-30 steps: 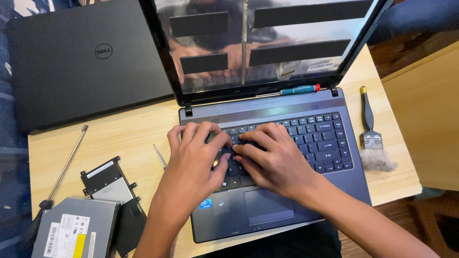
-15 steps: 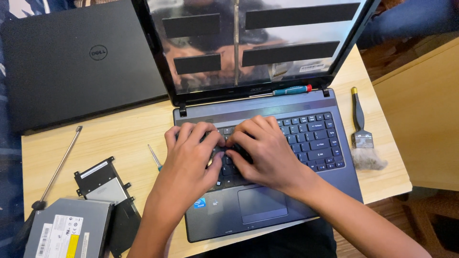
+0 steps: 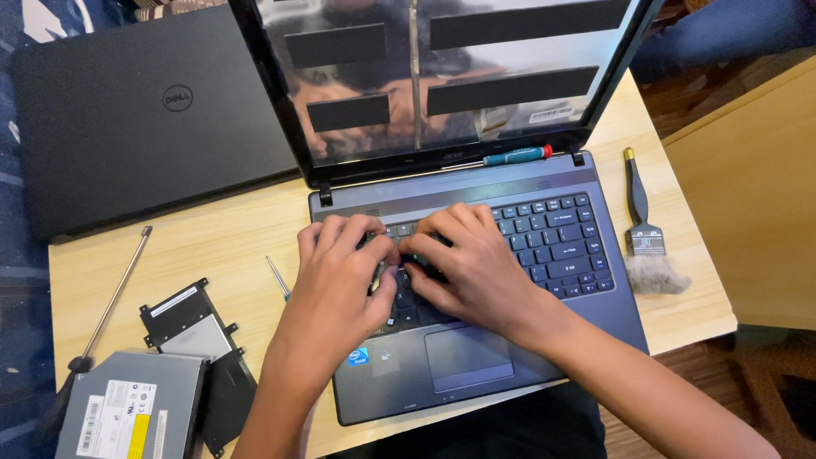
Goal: The person cleans a laptop keyboard using a small brush and their fingers. They systematically brush between the keys and wipe the surface, occasionally picking up debris. The person also removes a keycap to clean underneath it.
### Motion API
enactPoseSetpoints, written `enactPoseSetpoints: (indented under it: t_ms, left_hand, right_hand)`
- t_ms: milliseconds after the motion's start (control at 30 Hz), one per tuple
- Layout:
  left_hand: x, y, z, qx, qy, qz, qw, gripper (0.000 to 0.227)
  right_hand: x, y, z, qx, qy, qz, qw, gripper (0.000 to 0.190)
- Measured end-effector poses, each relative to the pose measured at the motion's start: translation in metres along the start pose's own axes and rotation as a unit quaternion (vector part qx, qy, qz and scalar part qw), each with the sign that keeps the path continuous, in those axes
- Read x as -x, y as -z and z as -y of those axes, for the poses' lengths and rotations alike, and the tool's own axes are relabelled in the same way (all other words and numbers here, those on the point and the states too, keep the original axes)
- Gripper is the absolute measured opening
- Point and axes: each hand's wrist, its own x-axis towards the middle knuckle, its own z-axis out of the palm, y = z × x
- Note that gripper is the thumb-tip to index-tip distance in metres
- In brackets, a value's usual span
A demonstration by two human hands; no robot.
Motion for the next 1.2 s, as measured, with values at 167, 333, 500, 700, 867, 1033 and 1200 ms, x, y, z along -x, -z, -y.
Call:
enactPoseSetpoints:
  t_ms: [167,333,500,700,867,1033,1200]
  left_hand:
    - [0.000,0.004,0.003,0.008,-0.001,-0.001,1.000,0.006]
    - [0.000,0.006,0.001,0.017,0.000,-0.003,1.000,0.013]
    - [0.000,0.004,0.000,0.018,0.002,-0.004,1.000,0.017]
    - [-0.001,0.000,-0.004,0.019,0.041,0.009,0.999,0.022]
    - [-0.002,-0.011,-0.001,0.025,0.074,0.005,0.997,0.028]
    - [-0.001,0.001,-0.005,0.051,0.070,0.015,0.996,0.025]
    - [-0.001,0.006,-0.003,0.092,0.083,0.012,0.992,0.024]
  right_hand:
    - [0.005,0.003,0.002,0.010,0.034,-0.006,0.999,0.003]
    - [0.004,0.007,0.003,-0.011,0.023,0.009,1.000,0.005]
    - [0.005,0.006,0.002,-0.029,0.024,0.010,0.999,0.006]
    - [0.001,0.001,0.000,-0.082,-0.032,-0.004,0.996,0.008]
    - [0.003,-0.003,-0.003,-0.104,-0.064,-0.004,0.993,0.015]
    - [0.003,-0.002,-0.001,-0.108,-0.057,-0.015,0.992,0.011]
    - [0.003,0.001,0.001,-0.102,-0.038,0.002,0.994,0.007]
